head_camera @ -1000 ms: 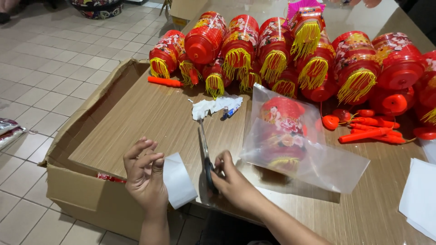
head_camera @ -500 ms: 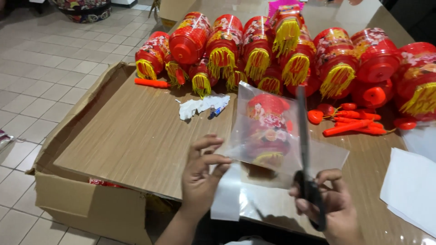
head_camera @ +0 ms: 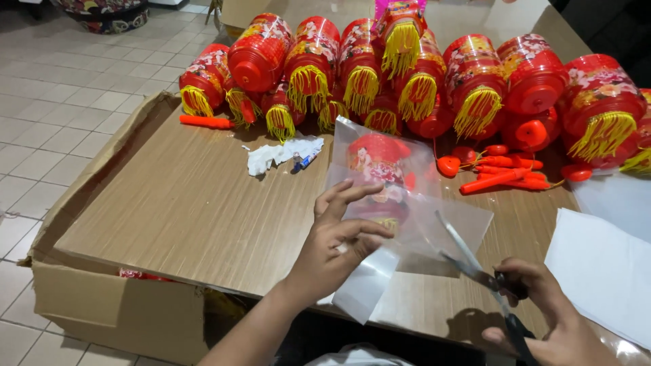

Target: The person wipes a red decorative lantern with a white cloth, places it into a clear plastic bag, and seals the bag using clear tape and scissors. The person then attaches a small white label to the sealed bag.

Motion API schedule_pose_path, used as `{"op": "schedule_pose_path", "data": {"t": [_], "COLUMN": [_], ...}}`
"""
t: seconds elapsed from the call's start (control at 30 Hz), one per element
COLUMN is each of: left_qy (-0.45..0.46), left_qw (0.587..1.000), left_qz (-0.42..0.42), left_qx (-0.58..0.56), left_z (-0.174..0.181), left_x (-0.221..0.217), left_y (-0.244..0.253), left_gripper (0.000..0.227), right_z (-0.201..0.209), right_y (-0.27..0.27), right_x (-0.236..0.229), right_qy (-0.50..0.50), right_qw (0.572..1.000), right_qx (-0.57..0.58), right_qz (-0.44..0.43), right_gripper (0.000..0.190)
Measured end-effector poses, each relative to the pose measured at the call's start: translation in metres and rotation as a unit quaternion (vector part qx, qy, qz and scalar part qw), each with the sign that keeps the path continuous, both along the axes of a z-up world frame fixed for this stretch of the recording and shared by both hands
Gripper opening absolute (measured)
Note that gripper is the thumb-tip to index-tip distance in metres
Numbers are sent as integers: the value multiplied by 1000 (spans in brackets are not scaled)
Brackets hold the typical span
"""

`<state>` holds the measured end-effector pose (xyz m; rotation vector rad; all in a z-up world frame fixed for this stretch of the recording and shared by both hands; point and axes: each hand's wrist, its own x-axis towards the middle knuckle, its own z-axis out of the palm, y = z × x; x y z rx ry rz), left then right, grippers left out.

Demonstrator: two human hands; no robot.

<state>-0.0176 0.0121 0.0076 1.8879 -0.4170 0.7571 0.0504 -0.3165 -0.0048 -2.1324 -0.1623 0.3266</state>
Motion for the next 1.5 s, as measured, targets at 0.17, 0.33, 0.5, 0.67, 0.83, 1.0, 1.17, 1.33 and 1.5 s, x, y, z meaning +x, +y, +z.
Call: {"op": "schedule_pose_path", "data": {"t": [0.17,0.33,0.5,0.67,0.83,1.0,1.17,1.33,1.5], "left_qy": [35,85,118,122,114,113,107,188,328], "left_qw": [999,994,990,989,990,991,993,978,944], "left_qz": [-32,-63,-67,-68,-73,-68,-42,53,36], "left_qx": [14,-29,-49,-40,-32,-20,-25,-75,6], "left_z": [9,16,18,21,23,25,20,1,-28], "left_x": [5,7,8,7,7,6,7,-13,-44], "left_y": [2,3,3,6,6,6,12,12,-1], "left_gripper": [66,74,82,86,84,85,83,101,123], "right_z": [14,26,57,65,73,75,76,57,42], "right_y": [-7,6,34,40,41,37,37,33,30], "right_x": [14,33,37,46,47,54,52,45,31], "right_qy": [22,-44,-38,-83,-99,-124,-125,-196,-205], "right_qw": [991,956,942,933,925,916,909,939,975], "right_qx": [-132,-251,-280,-279,-298,-292,-296,-155,44], "right_qz": [11,145,179,210,215,246,266,236,80], "right_gripper": [85,79,76,77,72,51,44,47,54]}}
